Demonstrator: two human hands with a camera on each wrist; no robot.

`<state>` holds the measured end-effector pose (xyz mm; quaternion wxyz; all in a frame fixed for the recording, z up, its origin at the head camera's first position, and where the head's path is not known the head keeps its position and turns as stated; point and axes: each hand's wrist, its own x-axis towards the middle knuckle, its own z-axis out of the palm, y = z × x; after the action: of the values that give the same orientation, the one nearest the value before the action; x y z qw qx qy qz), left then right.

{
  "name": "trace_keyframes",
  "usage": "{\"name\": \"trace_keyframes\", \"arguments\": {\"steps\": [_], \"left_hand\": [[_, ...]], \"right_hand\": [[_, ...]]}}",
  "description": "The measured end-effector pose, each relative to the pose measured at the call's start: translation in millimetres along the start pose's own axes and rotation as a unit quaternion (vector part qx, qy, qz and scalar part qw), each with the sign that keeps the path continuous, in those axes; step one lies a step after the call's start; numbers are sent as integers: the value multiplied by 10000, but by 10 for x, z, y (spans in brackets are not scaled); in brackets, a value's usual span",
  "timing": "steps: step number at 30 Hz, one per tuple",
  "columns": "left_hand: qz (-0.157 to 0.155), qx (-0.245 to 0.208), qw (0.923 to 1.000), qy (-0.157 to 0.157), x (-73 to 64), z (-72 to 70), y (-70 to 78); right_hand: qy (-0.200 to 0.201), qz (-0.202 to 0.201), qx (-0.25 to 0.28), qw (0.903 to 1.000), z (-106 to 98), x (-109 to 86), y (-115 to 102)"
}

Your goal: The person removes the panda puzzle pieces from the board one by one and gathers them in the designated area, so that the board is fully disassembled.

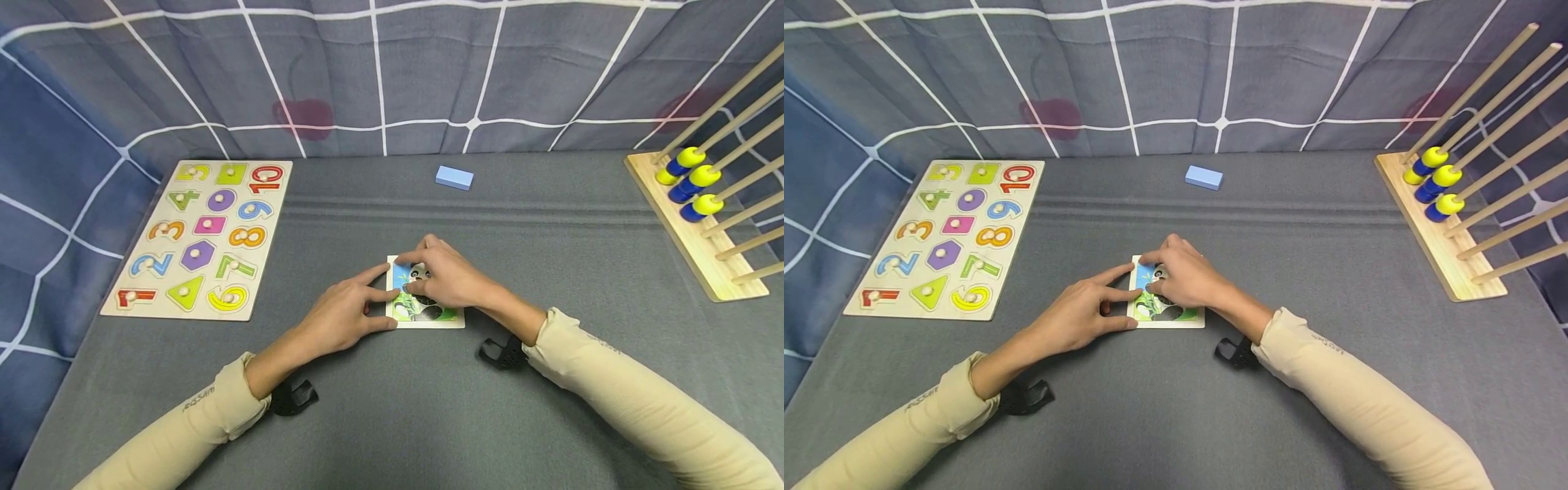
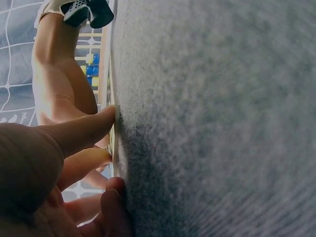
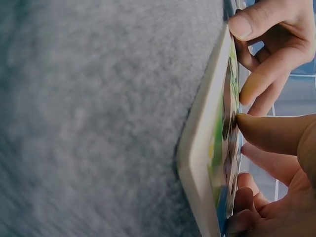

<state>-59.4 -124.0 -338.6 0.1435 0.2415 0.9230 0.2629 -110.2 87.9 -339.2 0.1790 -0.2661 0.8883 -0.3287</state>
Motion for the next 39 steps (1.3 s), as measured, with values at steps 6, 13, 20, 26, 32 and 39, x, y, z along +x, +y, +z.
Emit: {"name": "trace_keyframes", "arguments": {"steps": [6, 13, 20, 26, 32, 39], "left_hand": [[23, 25, 10000, 14, 2, 0, -3], [38, 31, 10000, 24, -4, -3, -6], [87, 56, 9999, 25, -7, -3, -11], [53, 43, 10000, -16, -2, -11, -6], [-21, 104, 9999, -98, 7, -15, 4], [-25, 83, 9999, -92, 3, -19, 9]], "right_hand": [[-20, 3, 132, 9999, -13, 25, -4], [17, 147, 293, 9995, -24, 66, -7], [158, 32, 527, 9985, -11, 70, 30], [317, -157, 616, 9975, 0, 54, 58], [363, -115, 352, 9987, 5, 41, 43], [595, -308, 340, 9972, 31, 15, 64]]}}
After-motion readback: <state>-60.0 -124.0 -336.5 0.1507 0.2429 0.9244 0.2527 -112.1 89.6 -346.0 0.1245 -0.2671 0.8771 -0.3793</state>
